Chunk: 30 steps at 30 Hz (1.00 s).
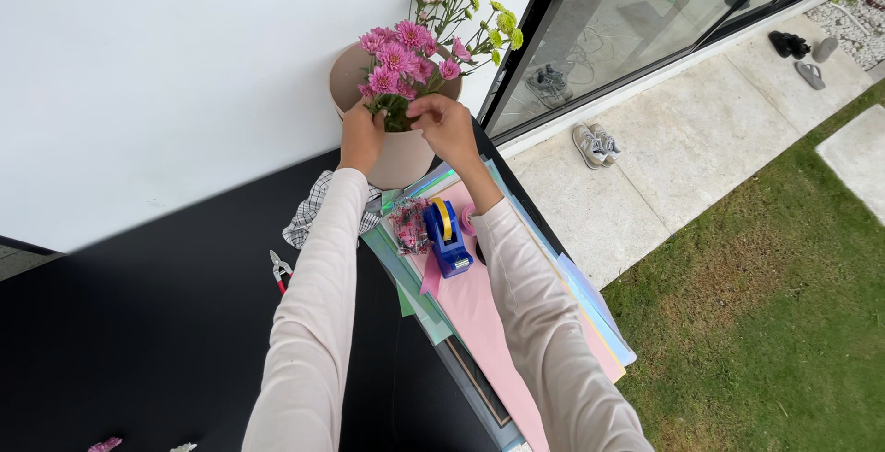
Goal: The person sorts flowers by picking them up from a bucket and placing them on a table, occasionally pointing at individual stems.
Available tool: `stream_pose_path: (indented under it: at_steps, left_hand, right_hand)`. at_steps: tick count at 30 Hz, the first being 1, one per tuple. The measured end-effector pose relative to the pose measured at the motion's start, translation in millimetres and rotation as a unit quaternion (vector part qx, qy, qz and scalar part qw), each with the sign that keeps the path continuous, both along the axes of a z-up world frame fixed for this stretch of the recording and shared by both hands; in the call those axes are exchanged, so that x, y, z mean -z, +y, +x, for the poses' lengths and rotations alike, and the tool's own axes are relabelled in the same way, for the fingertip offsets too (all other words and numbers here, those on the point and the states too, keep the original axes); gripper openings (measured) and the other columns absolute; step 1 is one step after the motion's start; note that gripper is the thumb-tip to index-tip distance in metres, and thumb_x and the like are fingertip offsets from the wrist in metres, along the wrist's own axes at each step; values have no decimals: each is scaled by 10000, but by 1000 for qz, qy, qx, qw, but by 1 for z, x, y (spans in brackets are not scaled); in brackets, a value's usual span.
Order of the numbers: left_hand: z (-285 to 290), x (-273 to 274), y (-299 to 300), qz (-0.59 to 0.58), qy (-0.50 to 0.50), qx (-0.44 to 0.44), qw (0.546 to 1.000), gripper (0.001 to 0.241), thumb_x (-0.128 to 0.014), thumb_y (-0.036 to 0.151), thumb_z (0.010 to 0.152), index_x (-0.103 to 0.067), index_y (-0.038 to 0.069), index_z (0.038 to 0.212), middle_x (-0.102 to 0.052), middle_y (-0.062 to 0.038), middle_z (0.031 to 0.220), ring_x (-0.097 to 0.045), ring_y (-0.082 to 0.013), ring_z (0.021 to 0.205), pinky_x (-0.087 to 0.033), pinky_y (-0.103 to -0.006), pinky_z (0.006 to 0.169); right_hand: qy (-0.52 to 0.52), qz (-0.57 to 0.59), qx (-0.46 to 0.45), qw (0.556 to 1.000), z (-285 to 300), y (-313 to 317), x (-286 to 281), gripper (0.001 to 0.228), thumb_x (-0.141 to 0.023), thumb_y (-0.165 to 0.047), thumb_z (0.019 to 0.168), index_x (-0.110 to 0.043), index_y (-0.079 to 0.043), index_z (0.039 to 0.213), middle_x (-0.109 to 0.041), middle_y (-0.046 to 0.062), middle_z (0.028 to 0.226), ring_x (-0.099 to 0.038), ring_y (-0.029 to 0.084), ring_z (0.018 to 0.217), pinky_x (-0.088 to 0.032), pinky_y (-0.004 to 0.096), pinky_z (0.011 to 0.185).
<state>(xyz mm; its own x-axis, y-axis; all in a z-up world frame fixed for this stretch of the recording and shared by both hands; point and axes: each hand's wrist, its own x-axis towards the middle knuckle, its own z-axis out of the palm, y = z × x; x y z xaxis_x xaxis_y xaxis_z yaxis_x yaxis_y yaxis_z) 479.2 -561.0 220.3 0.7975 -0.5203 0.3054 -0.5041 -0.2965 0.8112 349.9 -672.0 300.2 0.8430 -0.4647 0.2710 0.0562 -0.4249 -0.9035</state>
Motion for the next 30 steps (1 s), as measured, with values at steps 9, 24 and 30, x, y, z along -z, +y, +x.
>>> stream_pose_path:
  at_steps: [9,24,30]
  left_hand:
    - [43,71,-5,-109,5,10,994,222,-548,30,883,-606,-4,1095,-622,-201,895,-632,-385,842,-446,-408,630]
    - [11,-22,56,-157,-12,42,987,82,-625,-18,839,-611,-48,914,-522,-172,672,-495,-191,658,-384,-341,621]
    - [18,-20,67,-154,-13,25,988,134,-618,27,853,-592,-39,966,-513,-168,753,-492,-196,725,-378,-339,670]
  right_hand:
    - [23,-163,-11,986,24,-2,55,216,-693,-82,807,-665,48,978,-668,286,897,-663,456,876,-556,486,649]
    - [21,-155,13,988,57,19,28,144,-628,-99,881,-702,-12,969,-694,188,825,-689,343,829,-536,432,702]
    - [84,-144,-71,983,74,-10,65,284,-634,-88,871,-615,-80,1154,-655,132,1072,-629,316,1069,-525,432,909]
